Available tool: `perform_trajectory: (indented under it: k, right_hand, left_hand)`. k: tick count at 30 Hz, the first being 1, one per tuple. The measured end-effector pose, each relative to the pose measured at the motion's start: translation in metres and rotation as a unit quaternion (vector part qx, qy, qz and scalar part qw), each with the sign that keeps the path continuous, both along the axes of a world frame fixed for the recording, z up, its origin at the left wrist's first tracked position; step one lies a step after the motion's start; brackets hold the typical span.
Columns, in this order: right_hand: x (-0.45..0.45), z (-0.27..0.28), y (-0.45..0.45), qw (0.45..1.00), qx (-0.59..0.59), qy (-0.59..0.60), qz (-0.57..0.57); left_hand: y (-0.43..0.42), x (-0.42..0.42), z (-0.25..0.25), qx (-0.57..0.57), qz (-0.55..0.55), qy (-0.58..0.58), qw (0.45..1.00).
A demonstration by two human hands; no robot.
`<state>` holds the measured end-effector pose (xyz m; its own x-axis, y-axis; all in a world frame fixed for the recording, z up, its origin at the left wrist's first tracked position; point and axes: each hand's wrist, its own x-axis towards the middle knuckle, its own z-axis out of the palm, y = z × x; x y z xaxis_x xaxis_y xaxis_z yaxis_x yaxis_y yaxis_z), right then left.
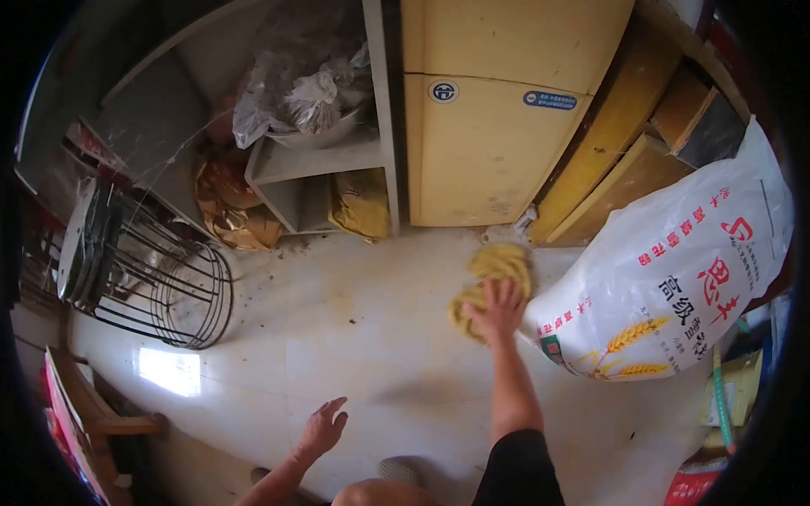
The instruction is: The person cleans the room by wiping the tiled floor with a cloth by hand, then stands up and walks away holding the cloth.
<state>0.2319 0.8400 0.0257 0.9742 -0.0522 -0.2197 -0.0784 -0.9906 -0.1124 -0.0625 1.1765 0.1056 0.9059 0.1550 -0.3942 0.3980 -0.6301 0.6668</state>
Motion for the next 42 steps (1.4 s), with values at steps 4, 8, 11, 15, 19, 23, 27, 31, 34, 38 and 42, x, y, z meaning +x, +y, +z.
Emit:
perform_trajectory:
  k: [4,8,11,15,19,23,27,31,34,38,42]
  right_hand:
    - [0.066,-0.002,0.003,0.989,0.027,0.012,-0.144]
    - [0.066,-0.017,0.055,0.997,0.036,-0.02,0.066]
    - [0.017,-0.028,0.08,0.973,0.071,-0.058,0.212]
    - [-0.042,-0.02,0.038,0.953,0.13,-0.09,0.258]
    - [-0.023,0.002,-0.017,0.976,0.188,-0.112,-0.004]
    - [0.047,-0.024,-0.013,0.982,0.096,-0.107,-0.119]
    - [0.098,-0.058,0.042,0.985,0.12,-0.115,-0.054]
    - [0.074,-0.032,0.148,0.984,0.14,-0.049,0.095]
    - [0.02,-0.043,0.166,0.965,0.167,-0.063,0.19]
    - [0.011,-0.002,0.127,0.935,0.2,-0.027,0.293]
    - [0.059,-0.026,0.138,0.987,0.092,-0.091,0.093]
  left_hand:
    - [-0.008,-0.024,-0.018,-0.019,0.017,0.043,0.999]
    - [-0.023,-0.038,-0.038,-0.026,-0.002,0.039,0.999]
    - [-0.041,-0.001,-0.035,-0.013,-0.037,0.0,0.999]
    - [-0.046,0.059,-0.025,0.025,-0.08,0.005,0.996]
    - [-0.03,0.086,-0.051,0.109,-0.169,0.015,0.979]
    - [-0.028,0.091,-0.062,0.137,-0.225,0.104,0.959]
    - [-0.026,0.089,-0.062,0.133,-0.232,0.118,0.956]
    - [-0.024,0.09,-0.061,0.13,-0.235,0.122,0.955]
    - [-0.03,0.093,-0.056,0.147,-0.23,0.117,0.955]
    - [-0.02,0.087,-0.062,0.154,-0.254,0.09,0.951]
    - [-0.019,0.095,-0.05,0.108,-0.234,0.128,0.958]
